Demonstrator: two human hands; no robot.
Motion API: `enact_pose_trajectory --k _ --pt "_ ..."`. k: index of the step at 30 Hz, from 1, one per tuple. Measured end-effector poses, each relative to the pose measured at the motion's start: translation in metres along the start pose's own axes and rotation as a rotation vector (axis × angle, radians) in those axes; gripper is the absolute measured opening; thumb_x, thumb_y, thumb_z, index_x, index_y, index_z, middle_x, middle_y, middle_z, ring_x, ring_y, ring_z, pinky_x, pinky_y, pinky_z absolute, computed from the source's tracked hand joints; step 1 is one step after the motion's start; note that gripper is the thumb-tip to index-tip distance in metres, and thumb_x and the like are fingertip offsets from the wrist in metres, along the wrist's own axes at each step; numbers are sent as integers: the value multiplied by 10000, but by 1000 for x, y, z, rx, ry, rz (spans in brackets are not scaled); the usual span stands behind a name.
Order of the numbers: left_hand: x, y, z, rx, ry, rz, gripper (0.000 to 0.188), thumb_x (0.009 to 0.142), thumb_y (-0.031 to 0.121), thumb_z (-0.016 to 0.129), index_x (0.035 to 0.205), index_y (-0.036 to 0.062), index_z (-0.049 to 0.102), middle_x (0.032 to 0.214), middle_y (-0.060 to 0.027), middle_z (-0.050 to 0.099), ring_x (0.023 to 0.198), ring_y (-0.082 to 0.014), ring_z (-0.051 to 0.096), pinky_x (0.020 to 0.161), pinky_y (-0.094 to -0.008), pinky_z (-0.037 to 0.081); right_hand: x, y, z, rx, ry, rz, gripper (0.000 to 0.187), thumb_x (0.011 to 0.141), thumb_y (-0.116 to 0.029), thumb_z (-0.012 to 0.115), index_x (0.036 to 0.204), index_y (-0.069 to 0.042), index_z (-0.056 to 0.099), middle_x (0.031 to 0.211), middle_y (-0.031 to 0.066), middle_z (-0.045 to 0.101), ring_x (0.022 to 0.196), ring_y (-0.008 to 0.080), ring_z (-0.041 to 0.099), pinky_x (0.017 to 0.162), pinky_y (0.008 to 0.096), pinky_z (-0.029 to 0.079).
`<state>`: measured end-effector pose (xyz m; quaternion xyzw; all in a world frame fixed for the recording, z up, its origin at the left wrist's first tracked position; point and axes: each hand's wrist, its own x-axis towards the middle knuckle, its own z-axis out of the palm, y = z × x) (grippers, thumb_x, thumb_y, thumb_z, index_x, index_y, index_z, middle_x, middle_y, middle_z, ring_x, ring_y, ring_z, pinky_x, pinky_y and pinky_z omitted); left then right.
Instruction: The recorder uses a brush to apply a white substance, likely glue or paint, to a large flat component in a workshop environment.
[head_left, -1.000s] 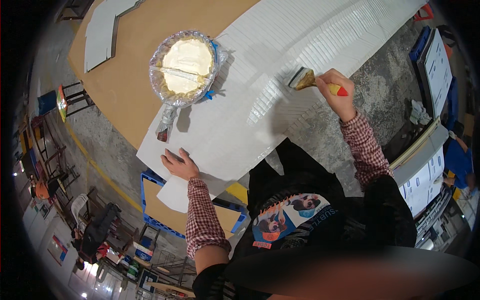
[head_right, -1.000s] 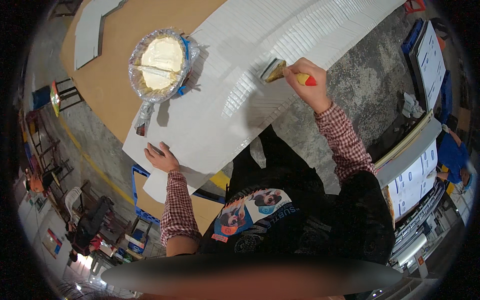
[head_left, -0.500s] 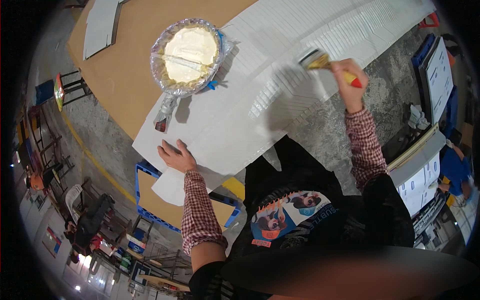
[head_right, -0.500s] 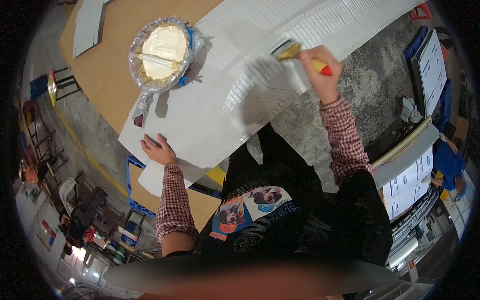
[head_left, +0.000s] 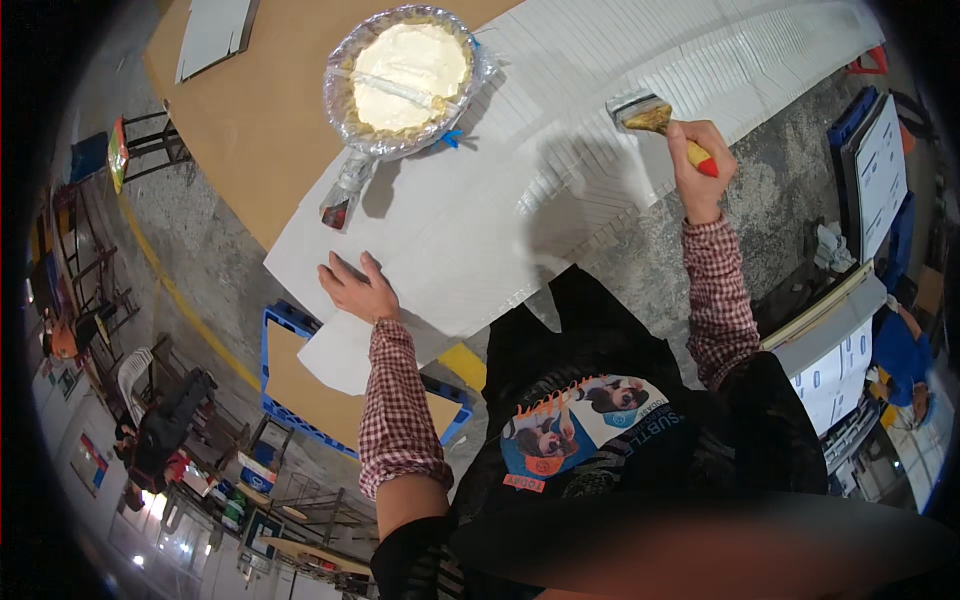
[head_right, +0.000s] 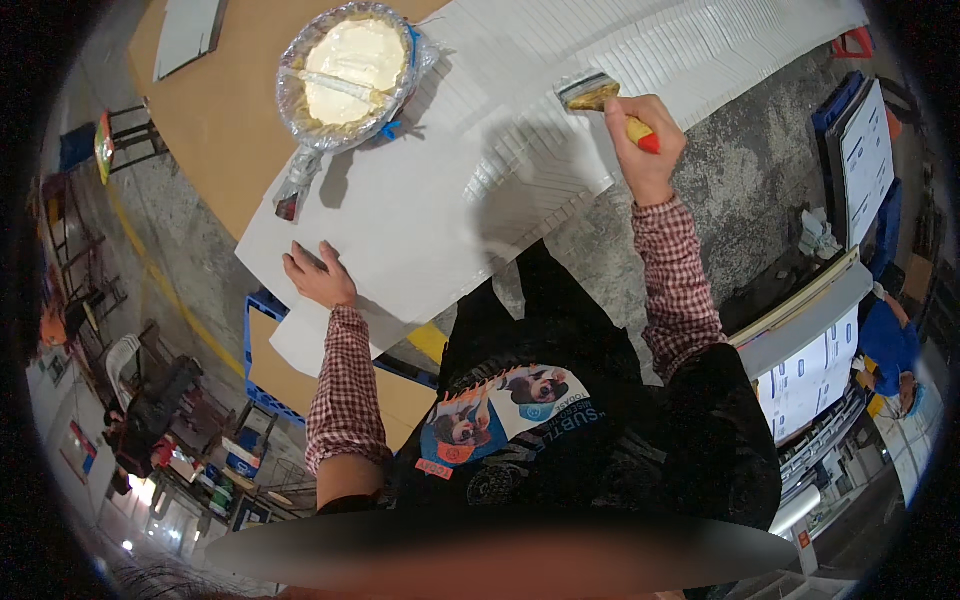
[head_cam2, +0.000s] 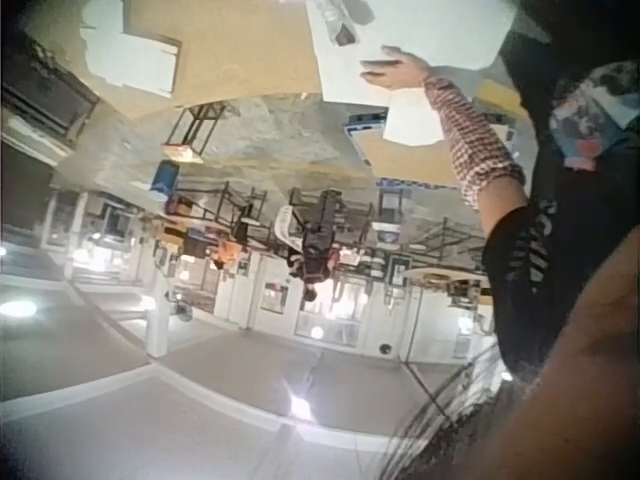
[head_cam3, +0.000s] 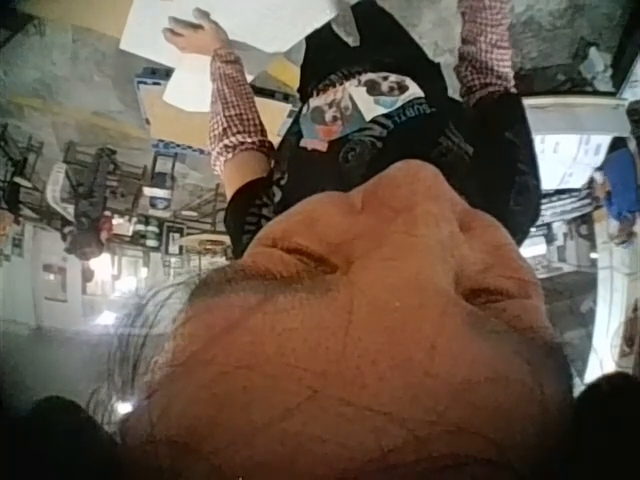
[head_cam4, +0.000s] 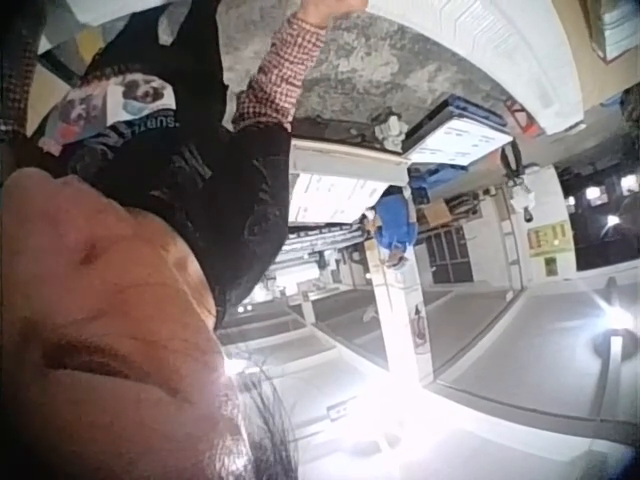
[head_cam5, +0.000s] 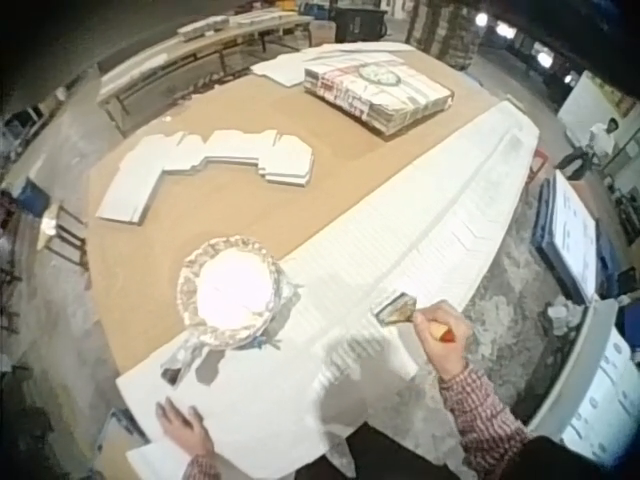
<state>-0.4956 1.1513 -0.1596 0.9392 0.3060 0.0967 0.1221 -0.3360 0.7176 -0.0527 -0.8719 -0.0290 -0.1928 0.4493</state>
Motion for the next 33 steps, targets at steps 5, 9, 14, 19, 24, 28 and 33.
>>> enact_pose_trajectory --k 5,9,14,19,24,28,33 --pt "-1 0 0 53 10 7 615 932 453 536 1378 40 445 1440 -262 351 1337 -407 335 1077 -513 280 -21 -20 17 120 -246 -58 72 815 -30 724 801 17 671 775 89 662 688 153 619 625 270 489" --pt "-1 -3 3 52 5 5 624 937 471 521 1390 51 434 1450 -258 339 1354 -402 311 1085 -523 258 -29 -31 20 108 -170 -42 65 818 -20 716 789 17 671 773 94 660 689 165 621 627 271 486" --pt "-1 -4 2 19 -48 -25 659 926 478 528 1418 62 389 1487 -255 290 1392 -408 241 1110 -529 209 -38 -43 37 23 -155 -19 69 839 -41 704 807 10 672 780 85 662 684 166 621 626 269 491" --pt "-2 -5 3 10 -42 -23 666 924 485 529 1422 66 387 1488 -263 284 1393 -414 233 1113 -535 202 -59 -61 48 202 -414 -143 90 832 -35 706 783 12 648 781 90 659 680 174 622 611 283 495" --pt "-2 -6 4 25 -56 -32 684 915 493 536 1425 66 376 1494 -264 270 1396 -421 217 1113 -540 193 -67 -68 53 45 -177 -76 78 817 -34 713 784 -11 646 763 87 653 687 159 634 617 278 515" --pt "-2 -6 4 21 -67 -26 690 916 497 531 1429 66 366 1499 -267 254 1397 -426 207 1114 -543 181 -85 -74 60 161 -335 -135 88 785 -45 734 762 -34 650 770 90 663 670 160 639 588 276 525" --pt "-3 -6 4 19 -71 -21 691 919 498 525 1426 58 363 1496 -276 250 1396 -431 203 1115 -544 177 -56 -53 31 105 -92 -156 129 840 -122 718 770 -35 654 749 61 662 658 134 636 580 249 526"
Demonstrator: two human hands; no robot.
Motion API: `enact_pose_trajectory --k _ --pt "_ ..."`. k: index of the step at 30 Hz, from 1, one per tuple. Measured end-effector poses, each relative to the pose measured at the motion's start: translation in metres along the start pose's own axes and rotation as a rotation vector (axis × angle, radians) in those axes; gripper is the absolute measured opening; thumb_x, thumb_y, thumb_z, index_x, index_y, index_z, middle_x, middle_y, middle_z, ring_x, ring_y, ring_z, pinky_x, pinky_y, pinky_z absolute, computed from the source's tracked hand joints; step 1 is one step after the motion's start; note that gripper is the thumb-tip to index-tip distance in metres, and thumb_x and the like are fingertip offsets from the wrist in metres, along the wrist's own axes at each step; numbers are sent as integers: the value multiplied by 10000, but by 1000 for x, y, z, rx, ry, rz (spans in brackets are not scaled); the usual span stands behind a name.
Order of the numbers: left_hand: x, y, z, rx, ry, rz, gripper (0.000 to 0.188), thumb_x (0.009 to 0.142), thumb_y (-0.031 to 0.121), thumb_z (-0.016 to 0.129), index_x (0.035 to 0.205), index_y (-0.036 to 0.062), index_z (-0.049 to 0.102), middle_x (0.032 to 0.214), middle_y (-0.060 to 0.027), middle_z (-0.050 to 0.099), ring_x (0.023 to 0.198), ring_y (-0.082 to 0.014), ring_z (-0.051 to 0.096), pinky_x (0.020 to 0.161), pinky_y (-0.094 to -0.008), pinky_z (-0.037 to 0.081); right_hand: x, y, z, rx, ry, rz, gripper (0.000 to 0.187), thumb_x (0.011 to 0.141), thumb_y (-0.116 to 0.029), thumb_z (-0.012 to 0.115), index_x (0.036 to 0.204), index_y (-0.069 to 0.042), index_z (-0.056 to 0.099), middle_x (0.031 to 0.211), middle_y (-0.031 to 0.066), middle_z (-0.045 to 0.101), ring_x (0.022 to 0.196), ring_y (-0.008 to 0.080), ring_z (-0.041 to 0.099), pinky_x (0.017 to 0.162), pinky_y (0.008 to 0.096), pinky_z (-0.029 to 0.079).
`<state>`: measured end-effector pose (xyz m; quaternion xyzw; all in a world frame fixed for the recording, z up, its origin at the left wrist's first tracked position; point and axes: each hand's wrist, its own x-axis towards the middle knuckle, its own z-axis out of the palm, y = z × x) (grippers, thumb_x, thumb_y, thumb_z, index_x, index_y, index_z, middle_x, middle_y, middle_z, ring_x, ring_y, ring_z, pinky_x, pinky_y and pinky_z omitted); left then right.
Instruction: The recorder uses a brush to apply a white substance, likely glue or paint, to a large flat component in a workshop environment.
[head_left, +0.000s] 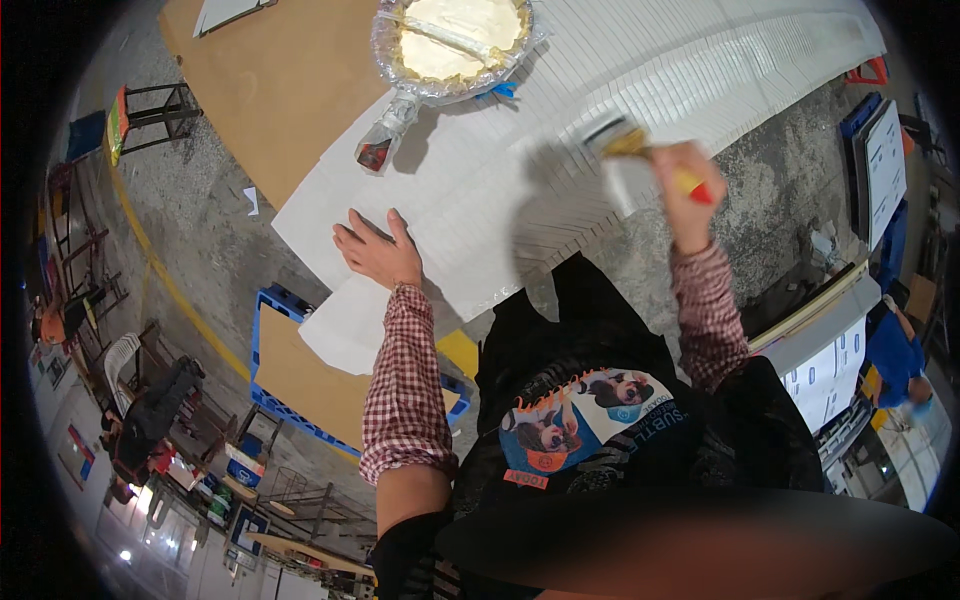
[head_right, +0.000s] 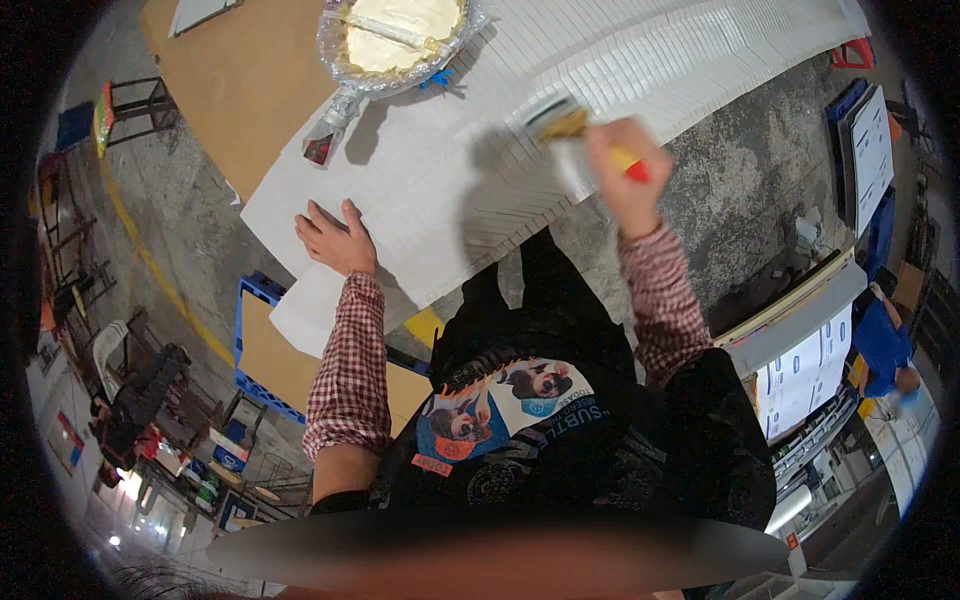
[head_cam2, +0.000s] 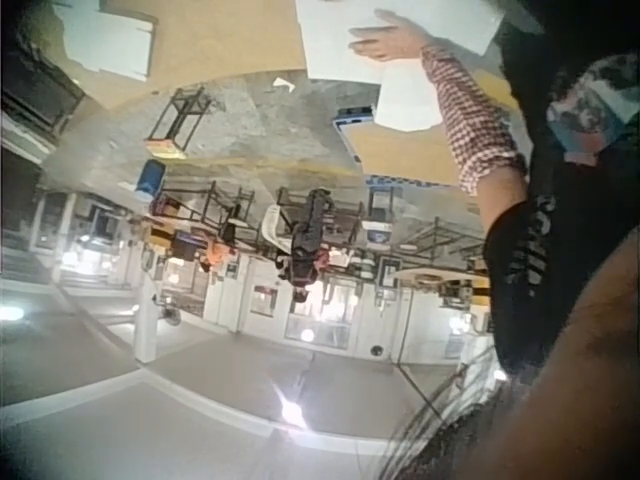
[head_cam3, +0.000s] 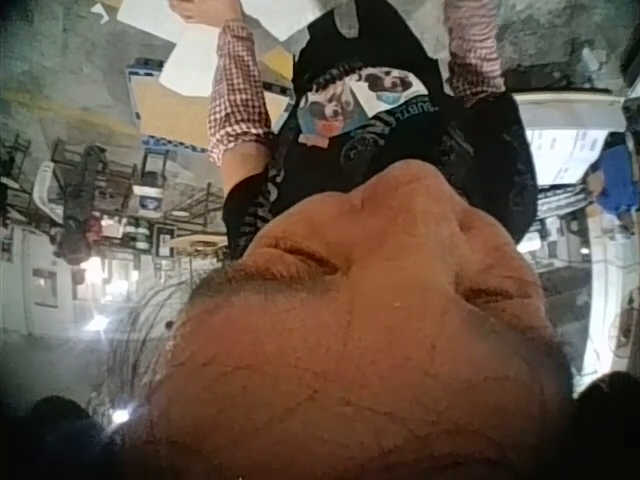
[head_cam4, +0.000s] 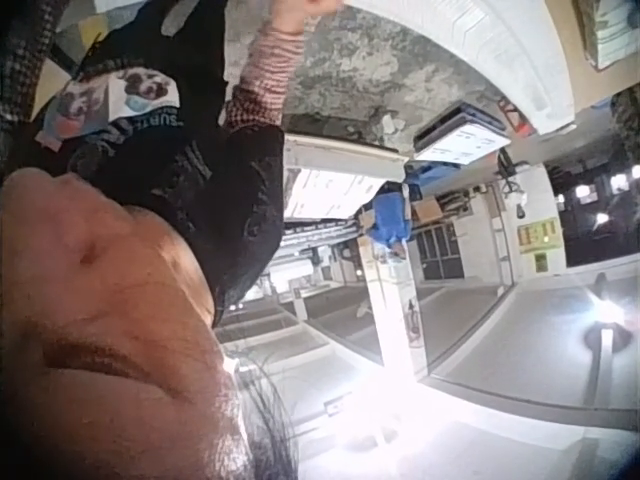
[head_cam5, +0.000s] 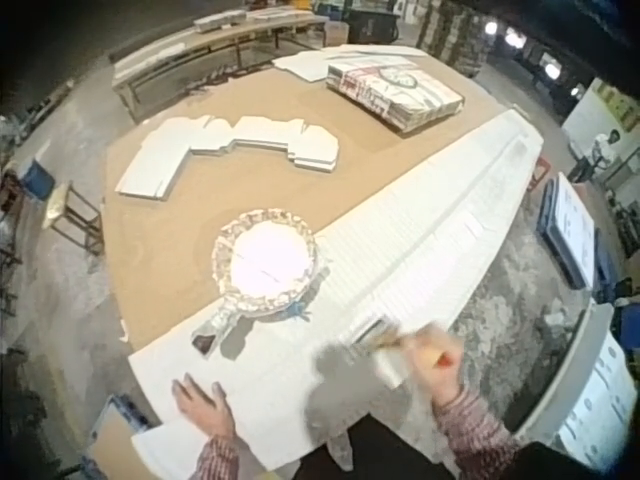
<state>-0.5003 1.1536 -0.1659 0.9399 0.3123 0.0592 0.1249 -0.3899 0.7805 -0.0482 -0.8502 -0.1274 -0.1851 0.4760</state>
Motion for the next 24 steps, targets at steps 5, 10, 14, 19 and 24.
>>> enact_pose_trajectory --k 5,10,14,19,24 --pt "1 1 -1 3 5 12 692 924 503 517 1427 55 359 1498 -277 245 1399 -429 200 1115 -544 178 16 11 -11 -222 172 319 167 867 -164 698 760 -50 639 745 42 652 649 114 621 572 237 518" --pt "-1 3 -3 12 0 8 691 933 509 505 1434 59 350 1501 -274 239 1402 -419 201 1114 -541 184 -23 -13 -5 36 -200 44 83 824 -103 708 774 -45 675 777 63 673 634 149 621 603 278 515" --pt "-1 2 -3 20 4 16 694 939 518 495 1440 62 342 1502 -270 240 1404 -407 207 1113 -538 190 -13 3 -25 -73 89 72 80 806 -59 721 751 -33 670 738 59 660 600 155 601 586 272 496" --pt "-1 4 -3 35 44 26 682 940 535 474 1420 61 372 1469 -274 291 1375 -406 259 1095 -536 210 -3 14 -41 -128 -23 154 107 822 -51 704 726 -28 663 728 60 654 604 144 598 580 266 490" --pt "-1 6 -7 17 -5 -1 676 943 528 480 1428 72 361 1495 -273 251 1400 -407 216 1107 -539 198 -12 6 -46 -72 -60 109 98 816 -48 716 753 0 660 727 81 651 656 145 617 594 269 481"
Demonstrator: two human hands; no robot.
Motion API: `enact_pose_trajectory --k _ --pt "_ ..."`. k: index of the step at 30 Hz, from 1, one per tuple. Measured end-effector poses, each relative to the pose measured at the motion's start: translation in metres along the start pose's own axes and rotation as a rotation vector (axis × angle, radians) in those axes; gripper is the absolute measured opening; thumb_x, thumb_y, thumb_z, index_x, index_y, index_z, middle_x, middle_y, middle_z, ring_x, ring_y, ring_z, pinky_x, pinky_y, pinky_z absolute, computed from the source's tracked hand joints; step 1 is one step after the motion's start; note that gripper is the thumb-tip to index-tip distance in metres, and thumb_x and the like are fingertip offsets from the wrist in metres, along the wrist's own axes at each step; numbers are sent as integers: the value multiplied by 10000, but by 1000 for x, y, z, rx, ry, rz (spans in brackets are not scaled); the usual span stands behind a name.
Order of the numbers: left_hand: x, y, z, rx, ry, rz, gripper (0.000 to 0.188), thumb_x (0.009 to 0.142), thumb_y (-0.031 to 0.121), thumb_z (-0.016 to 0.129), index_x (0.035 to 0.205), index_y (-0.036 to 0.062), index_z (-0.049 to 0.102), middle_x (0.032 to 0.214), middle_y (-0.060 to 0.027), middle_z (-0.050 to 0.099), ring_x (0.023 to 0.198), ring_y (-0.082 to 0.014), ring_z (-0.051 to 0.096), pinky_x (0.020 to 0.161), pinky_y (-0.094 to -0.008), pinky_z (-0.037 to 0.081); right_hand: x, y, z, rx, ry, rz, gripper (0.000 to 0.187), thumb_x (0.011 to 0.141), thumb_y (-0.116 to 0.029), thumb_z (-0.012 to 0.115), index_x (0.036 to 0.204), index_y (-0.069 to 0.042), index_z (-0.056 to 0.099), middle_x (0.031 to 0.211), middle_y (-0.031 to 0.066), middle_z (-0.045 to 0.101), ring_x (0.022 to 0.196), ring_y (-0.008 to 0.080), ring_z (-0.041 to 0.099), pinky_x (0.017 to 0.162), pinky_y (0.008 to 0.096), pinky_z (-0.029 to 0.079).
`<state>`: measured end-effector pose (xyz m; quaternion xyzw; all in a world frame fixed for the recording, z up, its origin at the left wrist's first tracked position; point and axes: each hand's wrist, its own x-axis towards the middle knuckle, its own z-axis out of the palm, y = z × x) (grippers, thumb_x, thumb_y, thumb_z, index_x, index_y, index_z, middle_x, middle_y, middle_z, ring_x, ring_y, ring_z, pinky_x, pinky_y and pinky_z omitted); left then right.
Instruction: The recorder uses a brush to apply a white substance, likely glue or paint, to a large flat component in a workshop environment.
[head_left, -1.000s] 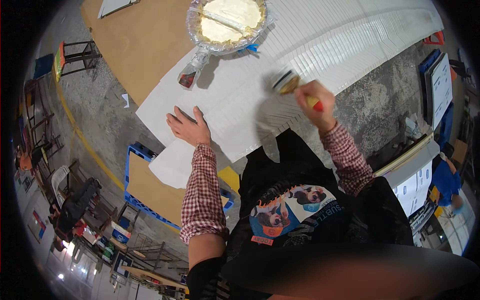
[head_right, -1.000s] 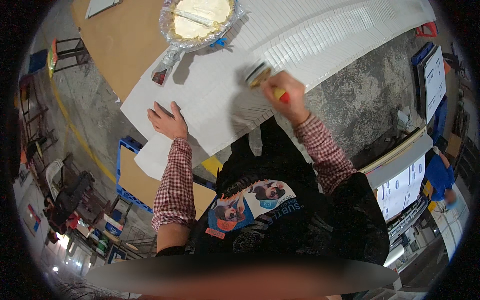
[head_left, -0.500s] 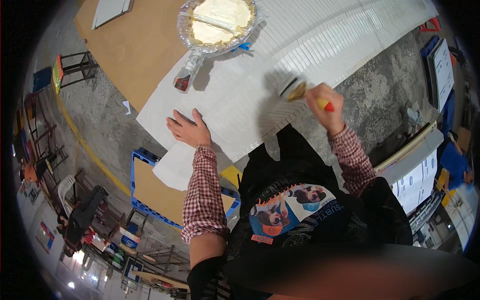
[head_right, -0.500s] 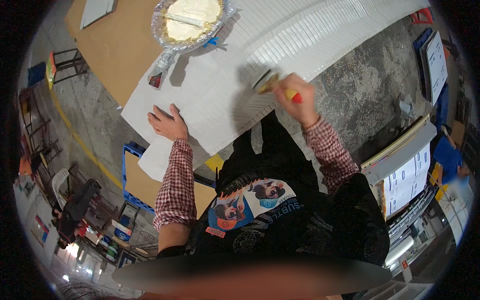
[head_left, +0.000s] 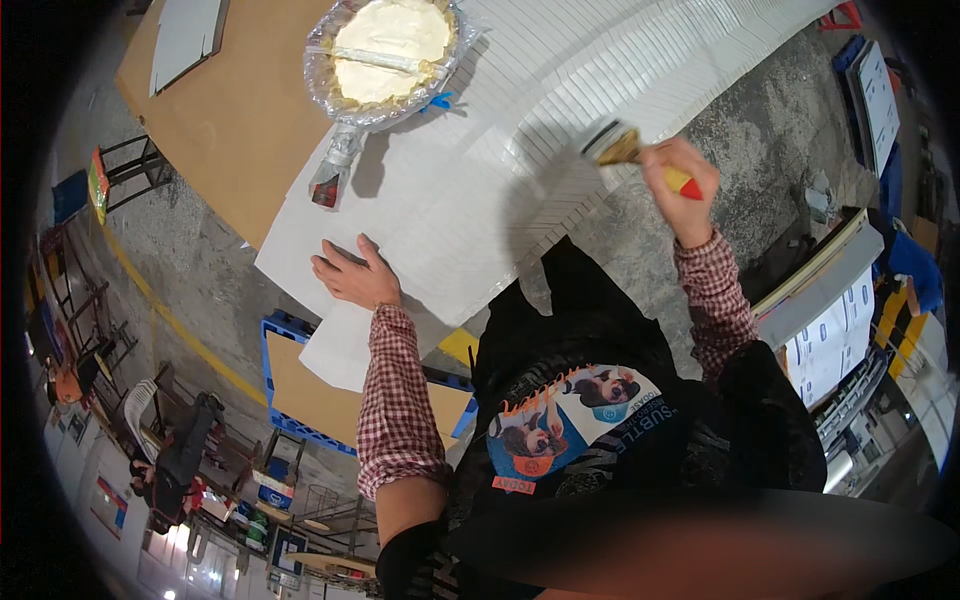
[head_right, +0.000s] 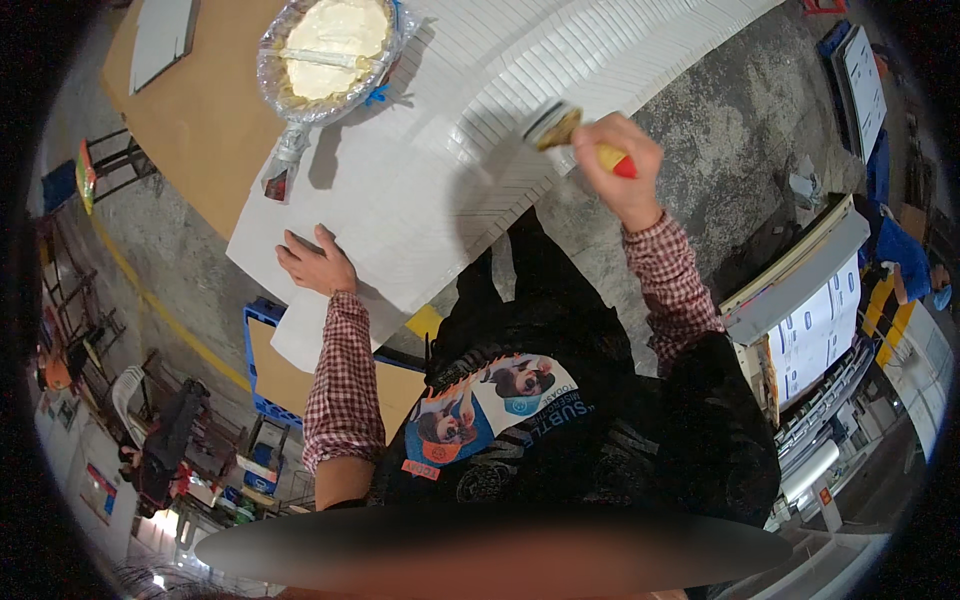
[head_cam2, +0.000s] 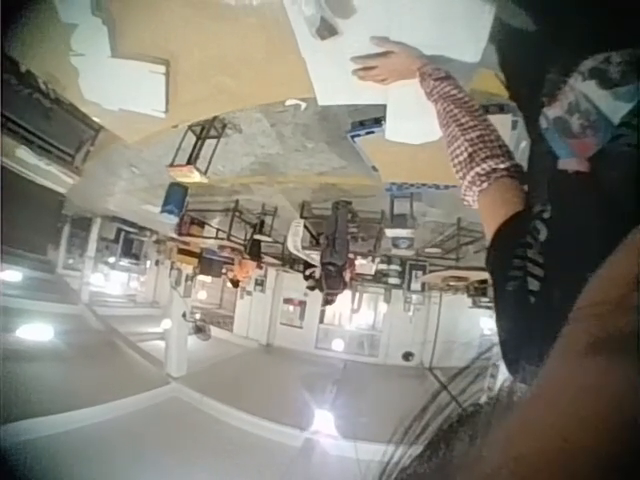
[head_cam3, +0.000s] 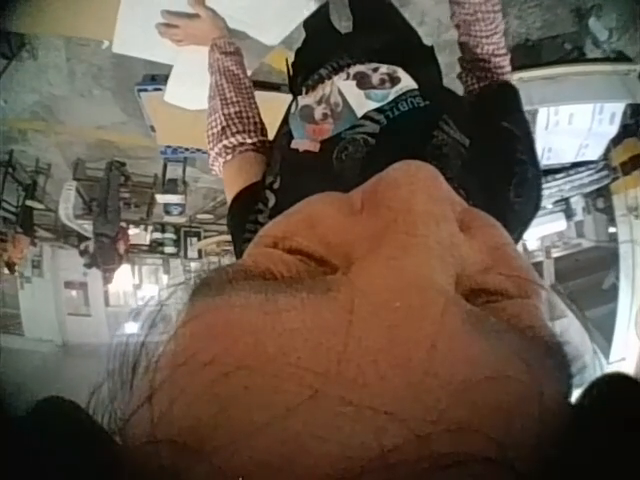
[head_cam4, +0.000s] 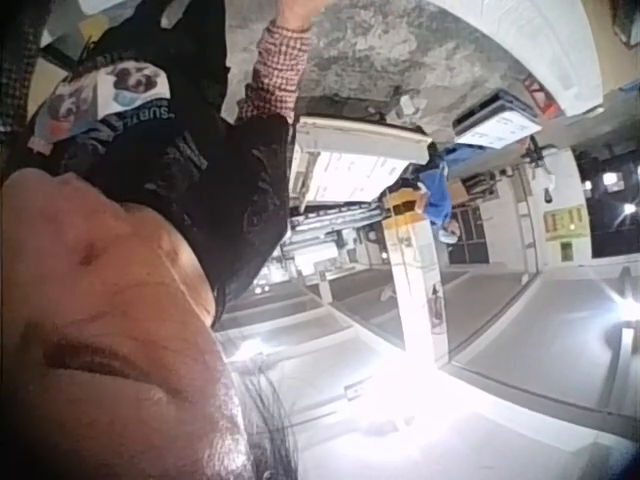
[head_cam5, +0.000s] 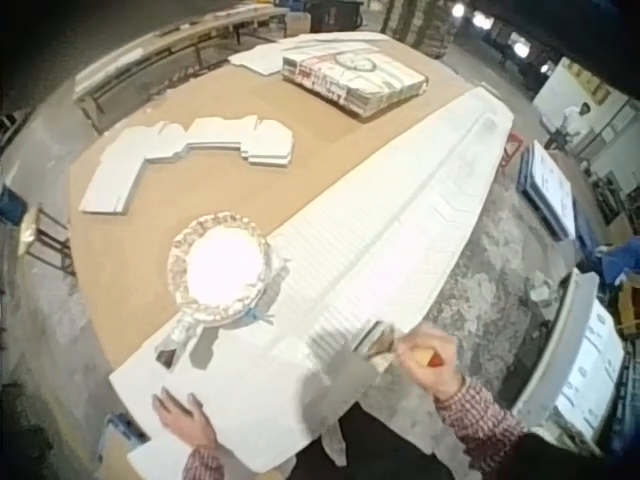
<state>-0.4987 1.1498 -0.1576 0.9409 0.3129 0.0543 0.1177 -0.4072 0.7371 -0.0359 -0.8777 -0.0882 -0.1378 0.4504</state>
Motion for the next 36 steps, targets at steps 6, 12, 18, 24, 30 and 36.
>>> enact_pose_trajectory --k 6,12,18,24,30,36 --pt "1 1 -1 0 -1 -7 674 942 522 485 1434 79 361 1494 -268 259 1405 -397 216 1111 -532 198 6 1 -7 -73 -206 34 85 801 -61 724 770 -8 666 732 73 641 653 152 608 587 283 483" --pt "1 -1 0 -4 0 -9 669 942 511 496 1432 74 368 1494 -268 265 1400 -401 231 1111 -528 205 31 14 -28 -48 67 -5 118 827 -63 717 749 -3 653 713 65 628 633 132 586 567 265 463" --pt "1 -1 0 -8 25 8 662 943 500 504 1427 66 379 1483 -277 282 1390 -408 252 1106 -527 217 33 32 -23 -75 -54 95 123 828 -59 719 751 2 645 711 66 623 623 121 575 565 254 453" --pt "1 -2 1 -9 43 18 651 942 496 508 1409 54 402 1472 -280 296 1376 -416 274 1094 -531 233 45 34 -48 -54 55 4 118 817 -45 716 741 8 643 714 62 623 631 117 572 581 258 452" --pt "1 1 -2 -16 49 28 640 941 478 514 1404 50 405 1458 -279 311 1367 -416 285 1093 -529 237 68 78 -59 -202 127 65 145 822 -78 723 732 -3 637 702 40 627 616 103 564 569 246 448" --pt "1 0 -1 -7 48 15 638 935 467 530 1403 51 408 1449 -275 325 1362 -415 292 1092 -526 241 52 87 -62 -38 47 -15 153 849 -121 709 741 -32 647 687 41 621 596 79 553 519 213 444"
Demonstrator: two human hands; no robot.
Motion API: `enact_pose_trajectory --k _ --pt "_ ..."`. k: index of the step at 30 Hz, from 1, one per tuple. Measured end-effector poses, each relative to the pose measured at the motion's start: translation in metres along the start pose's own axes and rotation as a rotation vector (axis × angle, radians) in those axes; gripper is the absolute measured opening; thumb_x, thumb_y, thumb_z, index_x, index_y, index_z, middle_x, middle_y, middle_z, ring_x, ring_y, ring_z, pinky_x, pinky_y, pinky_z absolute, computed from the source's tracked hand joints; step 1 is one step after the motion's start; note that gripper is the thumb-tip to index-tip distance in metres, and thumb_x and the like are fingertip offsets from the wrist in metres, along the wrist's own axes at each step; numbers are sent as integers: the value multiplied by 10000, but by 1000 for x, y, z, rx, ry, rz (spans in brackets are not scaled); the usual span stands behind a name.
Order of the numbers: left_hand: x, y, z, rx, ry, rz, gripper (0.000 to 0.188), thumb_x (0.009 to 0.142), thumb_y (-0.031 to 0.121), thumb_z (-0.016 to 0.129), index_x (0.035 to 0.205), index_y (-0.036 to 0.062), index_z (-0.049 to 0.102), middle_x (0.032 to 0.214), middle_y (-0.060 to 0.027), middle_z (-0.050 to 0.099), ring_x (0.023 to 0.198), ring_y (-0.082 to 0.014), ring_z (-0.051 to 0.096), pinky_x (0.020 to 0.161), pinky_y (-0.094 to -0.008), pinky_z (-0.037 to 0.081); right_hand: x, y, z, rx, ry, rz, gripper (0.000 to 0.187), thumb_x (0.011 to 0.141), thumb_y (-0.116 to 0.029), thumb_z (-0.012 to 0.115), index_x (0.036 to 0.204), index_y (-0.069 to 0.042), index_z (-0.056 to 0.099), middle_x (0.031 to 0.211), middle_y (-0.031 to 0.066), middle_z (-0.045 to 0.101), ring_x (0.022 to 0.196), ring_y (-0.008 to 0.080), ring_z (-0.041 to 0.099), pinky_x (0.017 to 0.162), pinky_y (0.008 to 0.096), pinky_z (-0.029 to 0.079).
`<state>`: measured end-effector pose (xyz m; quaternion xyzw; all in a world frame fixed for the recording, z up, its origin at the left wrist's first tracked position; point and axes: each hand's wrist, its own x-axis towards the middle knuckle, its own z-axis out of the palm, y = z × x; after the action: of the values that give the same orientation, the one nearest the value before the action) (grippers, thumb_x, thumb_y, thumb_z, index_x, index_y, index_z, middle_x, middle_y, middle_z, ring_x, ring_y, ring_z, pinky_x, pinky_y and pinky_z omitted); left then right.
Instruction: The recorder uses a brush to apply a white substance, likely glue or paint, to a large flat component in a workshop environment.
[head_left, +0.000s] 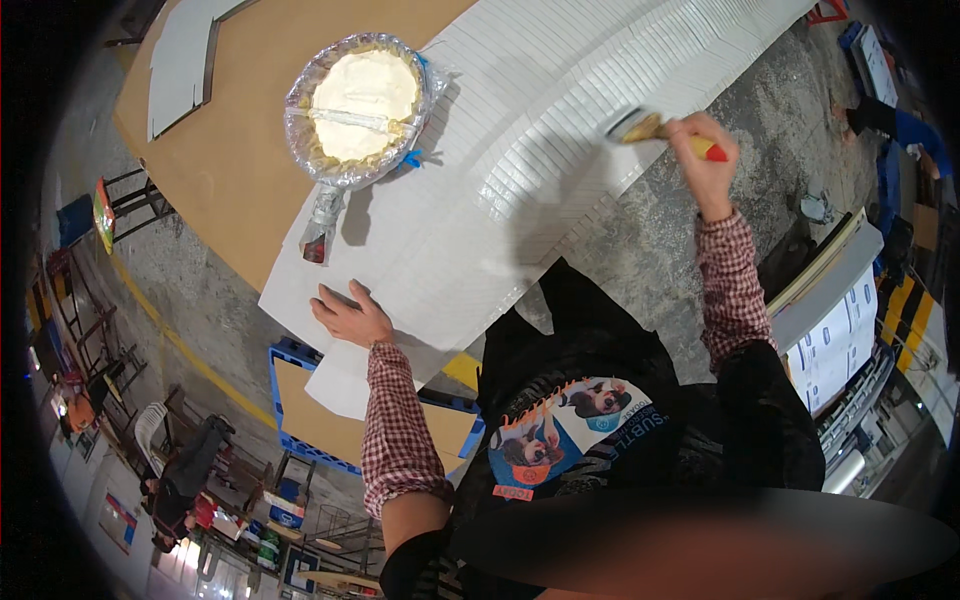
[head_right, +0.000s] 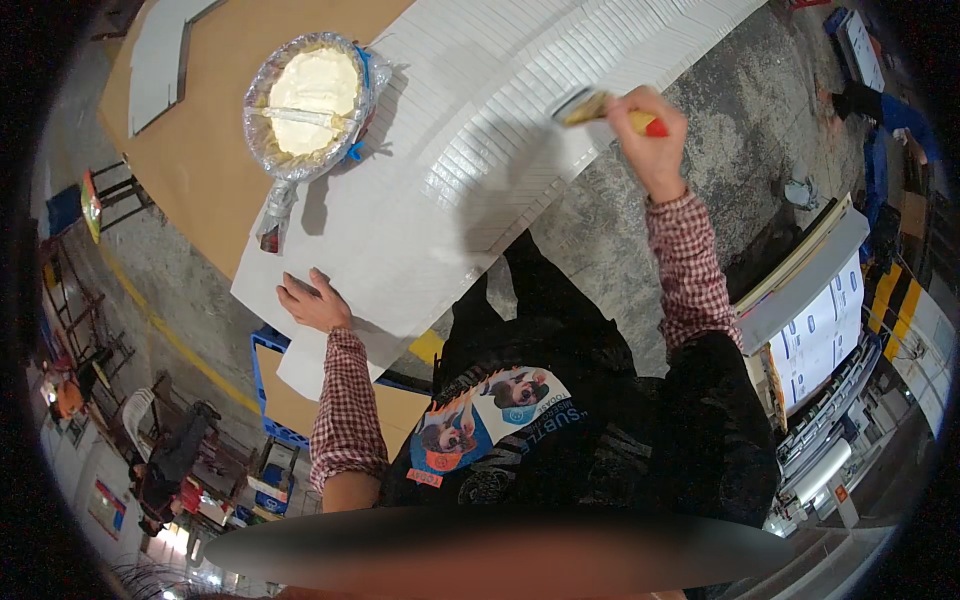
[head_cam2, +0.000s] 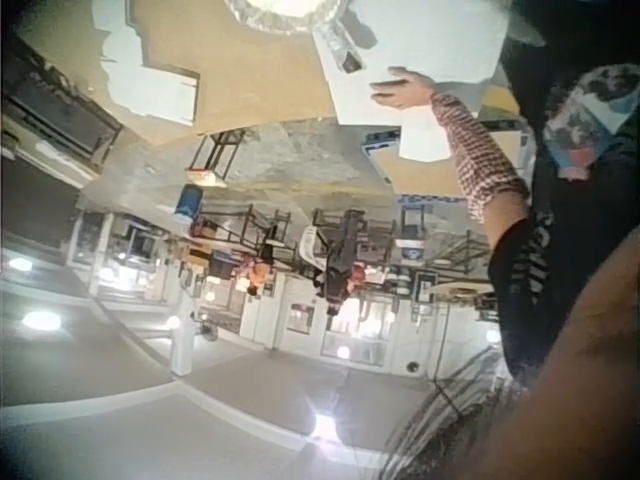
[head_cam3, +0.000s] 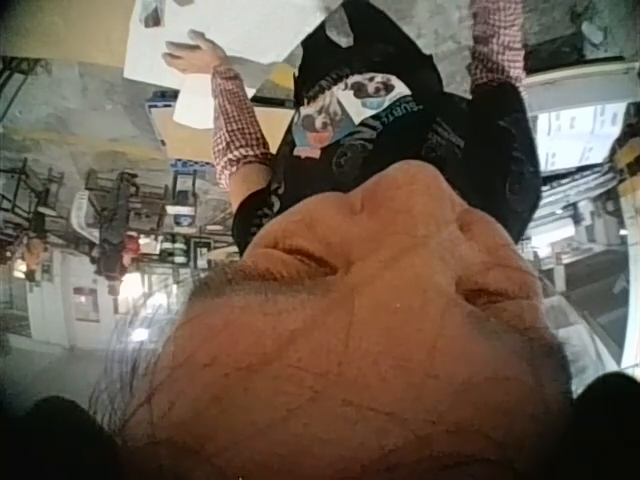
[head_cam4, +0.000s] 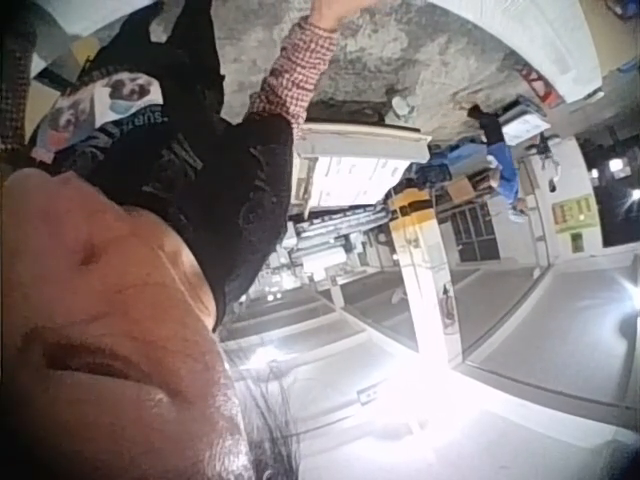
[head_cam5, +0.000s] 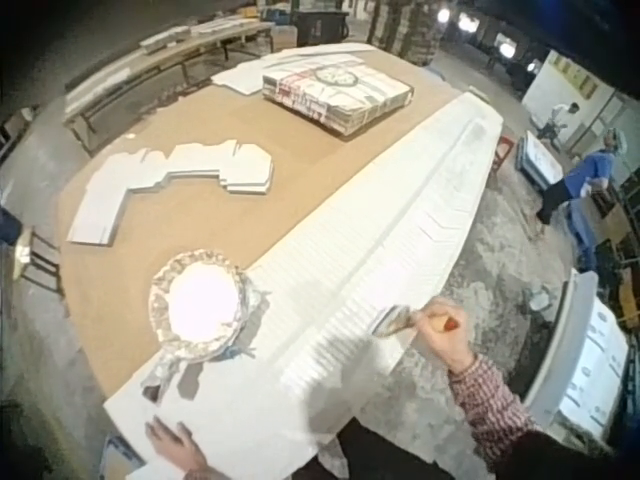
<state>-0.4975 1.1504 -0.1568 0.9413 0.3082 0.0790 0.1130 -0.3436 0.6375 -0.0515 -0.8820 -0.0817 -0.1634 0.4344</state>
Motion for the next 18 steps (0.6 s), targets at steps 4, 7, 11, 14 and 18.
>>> enact_pose_trajectory --k 4,7,11,14,18 --pt "-1 -3 3 -23 10 3 636 929 461 538 1402 54 412 1464 -277 315 1370 -414 286 1091 -529 243 23 -25 14 -256 329 144 148 855 -132 713 758 -42 646 695 39 622 603 94 566 534 222 463" --pt "0 -4 4 22 24 17 650 923 456 534 1395 25 414 1448 -282 322 1342 -425 316 1077 -528 263 7 -60 47 -136 121 224 125 843 -115 714 764 -43 650 698 52 627 620 110 585 542 237 481" --pt "-1 -4 7 15 13 10 643 937 475 512 1401 42 405 1463 -278 302 1370 -410 278 1094 -524 227 -48 -91 73 138 -233 -99 82 783 -56 740 769 -37 662 732 68 646 641 126 601 568 265 503" --pt "-1 -6 8 15 18 18 652 942 494 501 1409 53 392 1469 -273 298 1377 -406 268 1096 -530 220 -61 -93 76 48 -108 -132 83 771 -48 751 772 -26 670 741 65 646 631 132 592 558 280 496" --pt "-1 -8 11 16 9 13 663 940 523 491 1411 68 389 1476 -274 290 1380 -403 262 1094 -533 218 -55 -98 81 -84 96 185 89 767 -36 745 760 -13 659 738 64 642 627 169 612 572 289 496"
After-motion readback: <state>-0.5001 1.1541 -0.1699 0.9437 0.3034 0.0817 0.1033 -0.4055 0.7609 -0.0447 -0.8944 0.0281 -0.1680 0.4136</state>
